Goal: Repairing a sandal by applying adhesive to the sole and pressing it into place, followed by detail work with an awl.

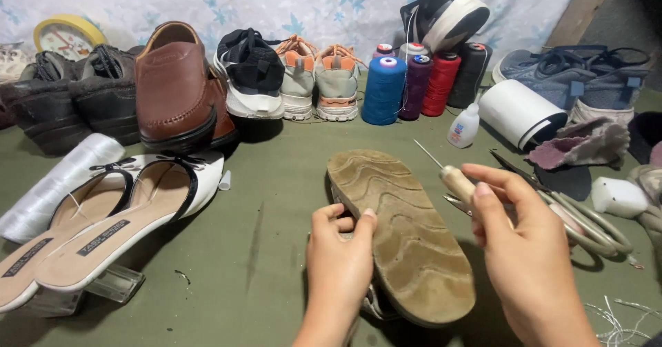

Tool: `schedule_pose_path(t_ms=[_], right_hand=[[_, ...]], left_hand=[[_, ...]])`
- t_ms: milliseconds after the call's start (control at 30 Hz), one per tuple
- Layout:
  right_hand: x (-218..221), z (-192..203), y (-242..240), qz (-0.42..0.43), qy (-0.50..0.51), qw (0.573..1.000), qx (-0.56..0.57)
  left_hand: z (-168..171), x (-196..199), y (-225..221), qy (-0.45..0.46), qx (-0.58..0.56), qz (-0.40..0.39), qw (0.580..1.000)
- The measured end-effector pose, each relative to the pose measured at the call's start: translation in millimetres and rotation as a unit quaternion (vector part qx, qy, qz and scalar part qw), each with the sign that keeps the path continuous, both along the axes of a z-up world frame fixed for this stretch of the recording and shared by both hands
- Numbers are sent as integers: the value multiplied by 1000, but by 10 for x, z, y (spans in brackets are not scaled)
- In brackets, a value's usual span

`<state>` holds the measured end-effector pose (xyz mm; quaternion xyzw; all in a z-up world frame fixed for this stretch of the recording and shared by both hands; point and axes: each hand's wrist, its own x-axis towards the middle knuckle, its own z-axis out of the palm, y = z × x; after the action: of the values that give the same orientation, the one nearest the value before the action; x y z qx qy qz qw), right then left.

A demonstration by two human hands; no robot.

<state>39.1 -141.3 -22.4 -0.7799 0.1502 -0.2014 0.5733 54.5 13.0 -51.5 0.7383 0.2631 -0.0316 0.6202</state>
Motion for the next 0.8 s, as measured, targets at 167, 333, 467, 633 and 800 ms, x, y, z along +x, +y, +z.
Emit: schedule_pose_path(t_ms=[167, 333, 467, 633, 800], right_hand=[[-236, -338, -470, -24, 118, 985, -126], [-351, -773, -654, -10, 235, 922, -306], [-410, -704, -487, -25, 234, 922, -308], [-384, -974, -698, -29, 161, 901, -402], [-203, -819, -1185, -80, -92, 910, -395]], left_hand=[[344, -43, 76, -22, -196, 60, 978], [367, 117, 245, -38, -228, 35, 972], [248, 178, 310, -55, -233, 28, 971], [304, 136, 329, -39, -233, 40, 971], [218, 178, 340, -49, -234, 22, 971]])
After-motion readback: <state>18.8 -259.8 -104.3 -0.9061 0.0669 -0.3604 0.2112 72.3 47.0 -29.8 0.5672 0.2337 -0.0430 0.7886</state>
